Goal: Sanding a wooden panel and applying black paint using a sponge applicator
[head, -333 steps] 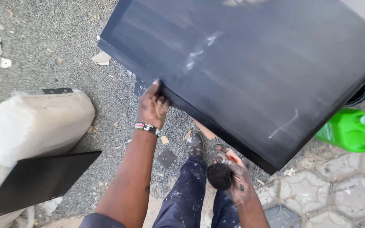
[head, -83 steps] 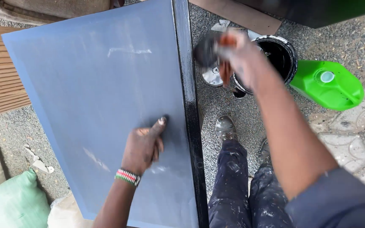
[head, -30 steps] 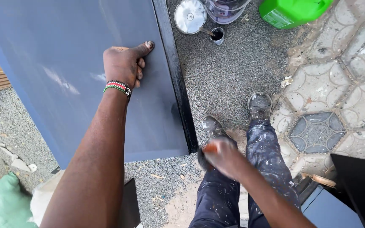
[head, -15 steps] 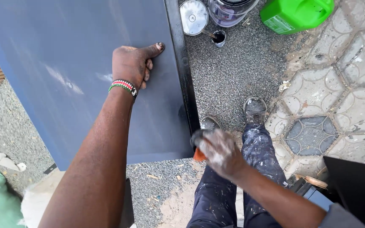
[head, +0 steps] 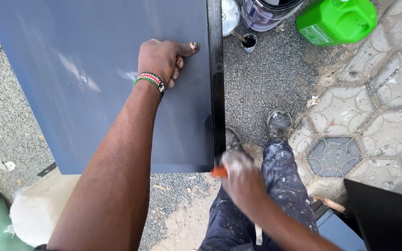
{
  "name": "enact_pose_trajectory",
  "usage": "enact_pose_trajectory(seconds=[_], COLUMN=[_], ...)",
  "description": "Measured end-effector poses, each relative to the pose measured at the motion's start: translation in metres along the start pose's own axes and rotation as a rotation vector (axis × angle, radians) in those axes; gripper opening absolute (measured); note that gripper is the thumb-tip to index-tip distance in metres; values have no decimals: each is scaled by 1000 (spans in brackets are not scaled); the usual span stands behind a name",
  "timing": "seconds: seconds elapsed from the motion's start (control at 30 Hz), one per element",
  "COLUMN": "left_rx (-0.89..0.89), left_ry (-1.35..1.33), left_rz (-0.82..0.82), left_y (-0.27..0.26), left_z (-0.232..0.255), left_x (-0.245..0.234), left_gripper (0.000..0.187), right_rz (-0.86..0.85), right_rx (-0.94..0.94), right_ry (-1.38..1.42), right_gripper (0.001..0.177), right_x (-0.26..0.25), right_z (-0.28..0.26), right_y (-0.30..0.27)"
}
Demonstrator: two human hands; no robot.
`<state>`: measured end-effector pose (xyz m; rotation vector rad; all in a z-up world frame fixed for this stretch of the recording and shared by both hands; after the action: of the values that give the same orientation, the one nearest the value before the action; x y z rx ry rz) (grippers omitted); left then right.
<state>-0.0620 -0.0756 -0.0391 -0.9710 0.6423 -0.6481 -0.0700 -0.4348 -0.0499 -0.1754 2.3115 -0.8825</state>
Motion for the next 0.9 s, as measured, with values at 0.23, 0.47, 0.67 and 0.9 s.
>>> enact_pose_trajectory(seconds=[0.23, 0.47, 0.67, 0.9], left_rx=[1, -8, -124, -181], left_ry=[25, -7, 37, 160], left_rz=[-7, -55, -74, -72], left_y=[0, 7, 3, -12], left_z=[2, -7, -6, 5], left_x=[-2, 1, 0, -5], left_gripper=[59, 58, 60, 61], right_rz=[333, 416, 539, 736], right_rx=[-300, -405, -287, -340], right_ry=[-75, -132, -207, -318], right_gripper=[56, 60, 43, 27], right_x=[14, -88, -183, -270], right_z=[12, -3, -19, -30], right_y=[-26, 68, 166, 251])
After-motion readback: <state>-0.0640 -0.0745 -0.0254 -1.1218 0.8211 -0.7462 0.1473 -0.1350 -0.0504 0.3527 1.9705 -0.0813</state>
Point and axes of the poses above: each hand's wrist, its own y-axis towards the middle knuckle, its own x-axis out of the palm, z = x × y, the point moved 5 cm from there along y, towards the middle knuckle, and after that the axes turned 12 degrees about -z, right-handed, at the moved point
